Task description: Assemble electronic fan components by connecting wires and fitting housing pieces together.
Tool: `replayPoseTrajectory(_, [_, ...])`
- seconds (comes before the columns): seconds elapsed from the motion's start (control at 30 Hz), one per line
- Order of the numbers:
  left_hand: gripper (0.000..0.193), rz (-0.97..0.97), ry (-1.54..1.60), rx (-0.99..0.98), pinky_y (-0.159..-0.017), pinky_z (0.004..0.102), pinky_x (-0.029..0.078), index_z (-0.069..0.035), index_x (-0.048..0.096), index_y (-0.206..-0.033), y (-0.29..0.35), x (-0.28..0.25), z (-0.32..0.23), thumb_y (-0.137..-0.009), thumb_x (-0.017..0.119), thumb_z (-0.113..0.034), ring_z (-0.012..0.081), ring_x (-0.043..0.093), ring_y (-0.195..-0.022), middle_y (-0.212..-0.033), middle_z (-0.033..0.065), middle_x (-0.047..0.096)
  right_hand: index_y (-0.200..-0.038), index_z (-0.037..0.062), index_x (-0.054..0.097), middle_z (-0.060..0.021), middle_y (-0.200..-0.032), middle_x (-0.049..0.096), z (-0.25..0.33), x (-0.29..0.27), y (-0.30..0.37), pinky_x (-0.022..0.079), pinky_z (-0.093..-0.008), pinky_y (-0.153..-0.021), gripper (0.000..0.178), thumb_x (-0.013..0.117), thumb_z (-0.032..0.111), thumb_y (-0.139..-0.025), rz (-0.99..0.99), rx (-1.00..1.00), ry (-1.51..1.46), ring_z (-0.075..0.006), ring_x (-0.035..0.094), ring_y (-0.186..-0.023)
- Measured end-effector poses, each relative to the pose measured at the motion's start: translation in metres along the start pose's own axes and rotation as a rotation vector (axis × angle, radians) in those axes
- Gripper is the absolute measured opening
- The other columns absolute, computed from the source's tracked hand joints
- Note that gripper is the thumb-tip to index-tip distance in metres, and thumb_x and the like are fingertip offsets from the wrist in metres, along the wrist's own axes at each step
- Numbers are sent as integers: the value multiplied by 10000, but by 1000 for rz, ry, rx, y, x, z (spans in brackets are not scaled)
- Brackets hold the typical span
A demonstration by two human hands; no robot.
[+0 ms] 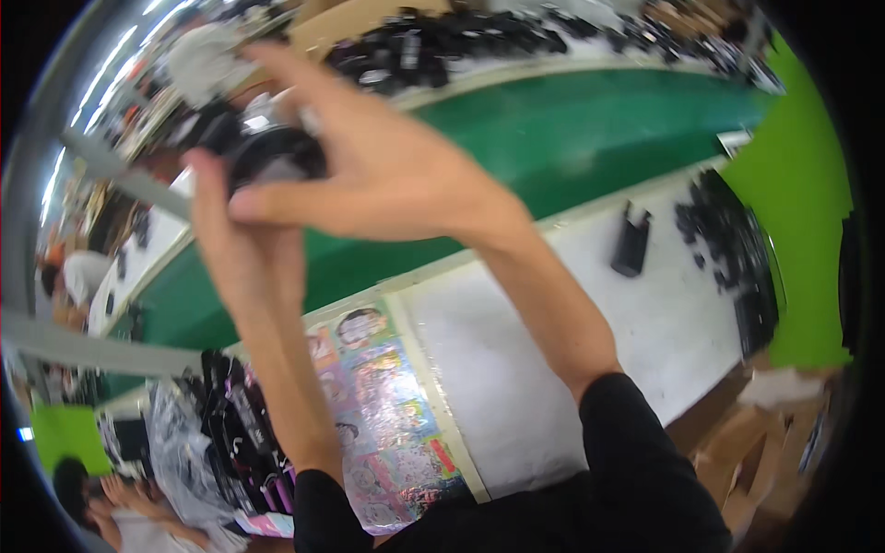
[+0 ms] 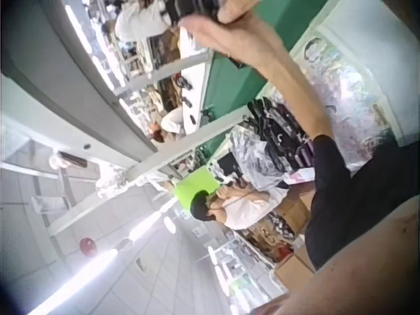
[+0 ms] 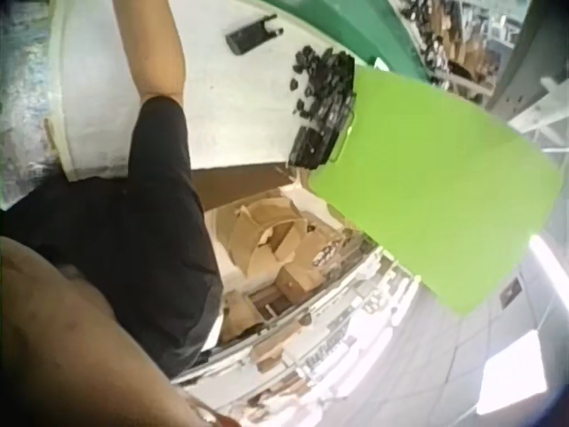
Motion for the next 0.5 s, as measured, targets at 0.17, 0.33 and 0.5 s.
replayPoseTrajectory(0.17, [413,137,239,-84,-989,405,363,-28,425,-1267,0,29,22,-983,316,-308,231,509,-1085,-1077,98,569,-1210,-85,281,-309,-882,559,38,-41,0,461,-463,-745,803,748,102,-583,-225,65,315,-475,557,-840])
replayPoseTrajectory(0.33, [456,194,-544,-153,-914,358,402,5,483,-1190,35,69,159,-877,542,-321,225,513,-1053,-1118,126,545,-1147,-132,231,-273,-787,534,82,-70,8,458,-446,-723,827,738,89,-532,-574,40,148,-421,562,-806])
replayPoseTrajectory(0.5, [838,762,-1288,-84,-859,419,359,83,487,-1116,114,185,241,-650,693,-582,308,438,-1011,-1080,179,493,-1064,-157,310,-245,-723,528,88,-79,14,464,-427,-694,719,725,89,-531,-649,-124,196,-396,559,-736])
Point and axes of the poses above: each hand's wrist, its own y-axis away from the middle knuckle, its own x-axis out of the palm, z = x × y, the point moved 4 cm from there along -y, towards the middle knuckle
